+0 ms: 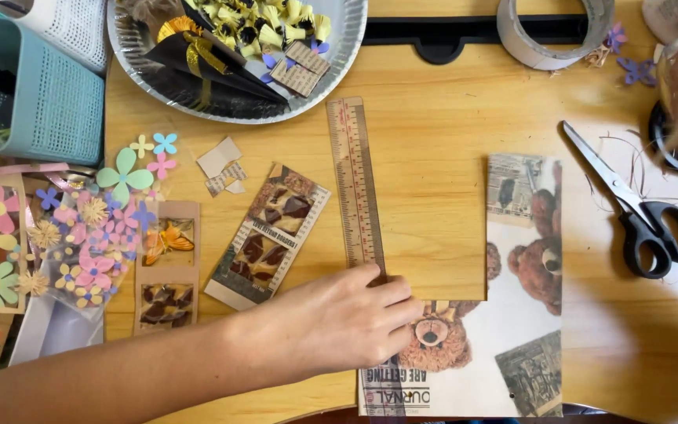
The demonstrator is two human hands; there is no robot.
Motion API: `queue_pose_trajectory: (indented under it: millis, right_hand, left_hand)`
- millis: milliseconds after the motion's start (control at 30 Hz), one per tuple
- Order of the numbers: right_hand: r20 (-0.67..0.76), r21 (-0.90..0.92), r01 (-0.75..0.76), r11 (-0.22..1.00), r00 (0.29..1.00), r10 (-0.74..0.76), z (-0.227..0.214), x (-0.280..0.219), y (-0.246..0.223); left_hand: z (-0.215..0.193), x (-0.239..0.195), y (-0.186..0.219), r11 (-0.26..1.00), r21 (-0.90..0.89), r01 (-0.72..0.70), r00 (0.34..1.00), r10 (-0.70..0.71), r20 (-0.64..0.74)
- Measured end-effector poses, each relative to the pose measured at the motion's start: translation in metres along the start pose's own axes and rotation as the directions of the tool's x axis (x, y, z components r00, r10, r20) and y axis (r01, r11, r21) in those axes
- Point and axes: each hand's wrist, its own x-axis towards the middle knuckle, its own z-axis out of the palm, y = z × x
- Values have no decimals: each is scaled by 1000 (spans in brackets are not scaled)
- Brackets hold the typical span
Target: Arranging and marking paper scraps on a page using a pencil and ruler for a craft project.
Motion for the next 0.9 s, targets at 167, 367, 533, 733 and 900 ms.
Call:
queue_pose_trajectory:
  millis: [167,367,533,733,900]
  right_hand:
    - [224,-888,172,426,972,75,-1,-12,20]
    - [148,-951,210,-224,953,265,-29,-24,42]
    - [390,-736,482,-475,876,284,-25,-37,59]
    - [621,-477,695,-538,700,354,-31,-55,55]
    - [632,-599,732,-323,681,370,-28,-57,52]
  left_hand:
    - [-1,11,-3,975,-222,30,981,13,191]
    - [2,13,-4,987,-161,-14,996,29,88]
    - [-4,3,7,999,-37,35,999,-34,25]
    - [7,-12,32,995,84,62,998,-61,-15]
    - [-4,-15,25,966,214,146,989,-145,-22]
